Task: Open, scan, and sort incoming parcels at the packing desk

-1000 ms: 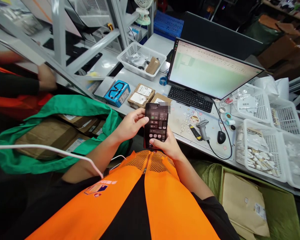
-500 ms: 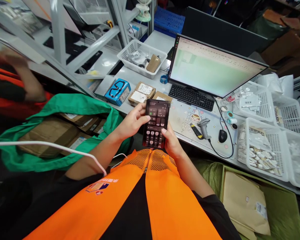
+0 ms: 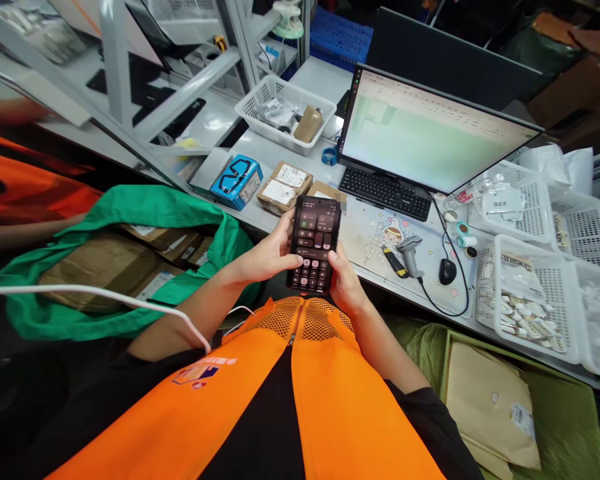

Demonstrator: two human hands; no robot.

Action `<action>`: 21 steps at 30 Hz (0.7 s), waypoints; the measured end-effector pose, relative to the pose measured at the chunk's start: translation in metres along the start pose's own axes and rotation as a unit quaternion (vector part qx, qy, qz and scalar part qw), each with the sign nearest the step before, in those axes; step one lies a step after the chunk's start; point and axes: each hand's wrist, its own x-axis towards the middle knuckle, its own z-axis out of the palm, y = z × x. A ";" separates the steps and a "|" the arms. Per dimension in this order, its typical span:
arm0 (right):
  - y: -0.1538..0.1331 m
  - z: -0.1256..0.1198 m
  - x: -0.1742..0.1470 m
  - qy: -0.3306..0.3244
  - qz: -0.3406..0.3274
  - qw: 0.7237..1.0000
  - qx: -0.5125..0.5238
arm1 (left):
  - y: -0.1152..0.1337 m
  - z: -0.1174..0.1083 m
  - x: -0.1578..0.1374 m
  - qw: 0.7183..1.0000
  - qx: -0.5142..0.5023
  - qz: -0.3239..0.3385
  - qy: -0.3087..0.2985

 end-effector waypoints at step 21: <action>0.002 -0.005 -0.002 0.025 0.051 0.997 0.054 | -0.001 -0.052 -0.015 0.989 0.134 -0.009 0.063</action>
